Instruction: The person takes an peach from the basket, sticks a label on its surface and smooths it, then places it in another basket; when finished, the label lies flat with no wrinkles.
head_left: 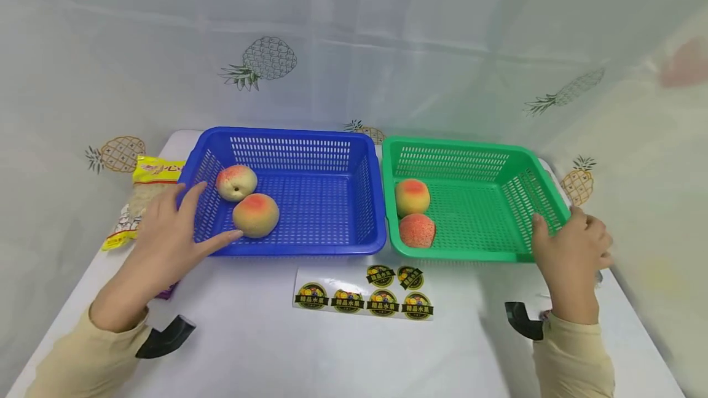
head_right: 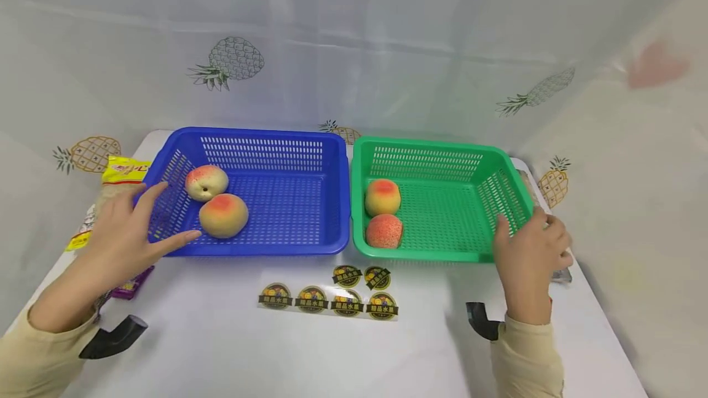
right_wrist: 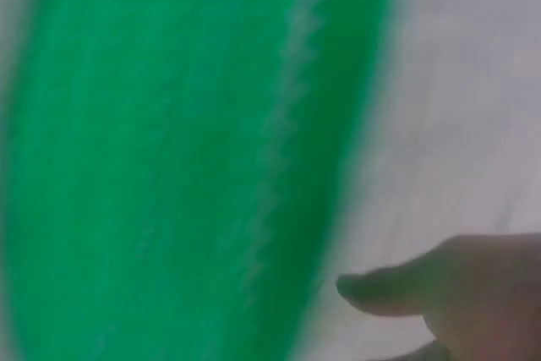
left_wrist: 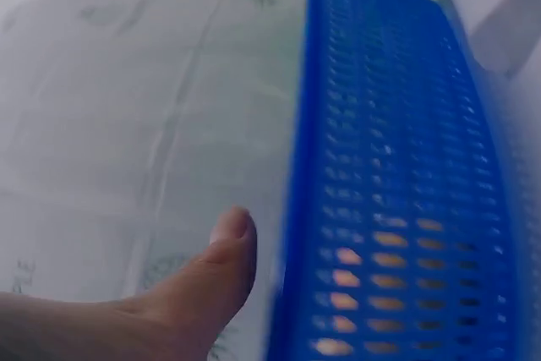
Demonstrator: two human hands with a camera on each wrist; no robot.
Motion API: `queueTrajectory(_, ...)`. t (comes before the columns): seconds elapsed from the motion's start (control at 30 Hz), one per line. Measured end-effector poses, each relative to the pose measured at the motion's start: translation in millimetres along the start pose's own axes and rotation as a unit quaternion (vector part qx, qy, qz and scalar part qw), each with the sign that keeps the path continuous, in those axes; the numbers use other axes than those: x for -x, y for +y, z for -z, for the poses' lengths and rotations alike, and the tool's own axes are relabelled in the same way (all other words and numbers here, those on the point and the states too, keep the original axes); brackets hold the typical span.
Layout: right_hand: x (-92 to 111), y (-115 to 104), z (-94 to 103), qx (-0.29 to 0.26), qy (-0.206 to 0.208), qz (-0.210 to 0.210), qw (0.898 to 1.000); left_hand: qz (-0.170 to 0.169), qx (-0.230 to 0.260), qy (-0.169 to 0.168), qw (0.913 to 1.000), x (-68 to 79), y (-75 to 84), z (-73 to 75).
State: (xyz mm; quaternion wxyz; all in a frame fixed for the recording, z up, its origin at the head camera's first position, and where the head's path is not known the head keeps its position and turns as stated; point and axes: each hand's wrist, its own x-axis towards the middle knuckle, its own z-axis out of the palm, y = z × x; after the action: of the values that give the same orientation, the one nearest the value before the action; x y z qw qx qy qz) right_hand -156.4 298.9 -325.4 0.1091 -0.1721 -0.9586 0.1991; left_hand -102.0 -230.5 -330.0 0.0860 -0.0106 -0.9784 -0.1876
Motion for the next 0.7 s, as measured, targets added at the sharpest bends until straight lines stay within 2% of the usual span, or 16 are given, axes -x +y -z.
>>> queueTrajectory(0.1, 11, -51, 7.9, -0.009, 0.006, 0.102, 0.995, 0.017, 0.023, 0.003, 0.9996, 6.9, -15.8, -11.7)
queueTrajectory(0.17, 19, -90, 6.2, -0.026, 0.0, 0.19, 0.982, 0.02, 0.038, 0.011, 0.999, 10.0, -21.0, -18.9)
queueTrajectory(0.2, 23, -111, 3.2, -0.034, -0.006, 0.236, 0.971, 0.017, 0.042, 0.018, 0.9988, 10.8, -22.5, -21.8)
queueTrajectory(0.27, 30, -156, -6.9, -0.039, -0.052, 0.318, 0.946, 0.011, 0.043, 0.04, 0.9982, 13.3, -25.9, -24.8)
queueTrajectory(0.37, 44, -224, -31.5, -0.036, -0.171, 0.405, 0.898, 0.009, 0.039, 0.065, 0.9971, 17.5, -31.2, -26.6)
queueTrajectory(0.43, 56, -264, -52.7, -0.028, -0.26, 0.421, 0.869, 0.008, 0.035, 0.077, 0.9964, 19.7, -34.7, -26.7)
queueTrajectory(0.5, 67, -296, -74.0, -0.023, -0.323, 0.416, 0.85, 0.011, 0.032, 0.08, 0.9962, 20.5, -36.6, -27.4)
queueTrajectory(0.57, 78, -319, -93.4, -0.011, -0.354, 0.396, 0.847, 0.01, 0.029, 0.082, 0.9962, 19.7, -37.0, -29.4)
queueTrajectory(0.7, 100, -342, -121.7, 0.014, -0.372, 0.352, 0.859, 0.006, 0.034, 0.095, 0.9949, 19.0, -34.3, -33.5)
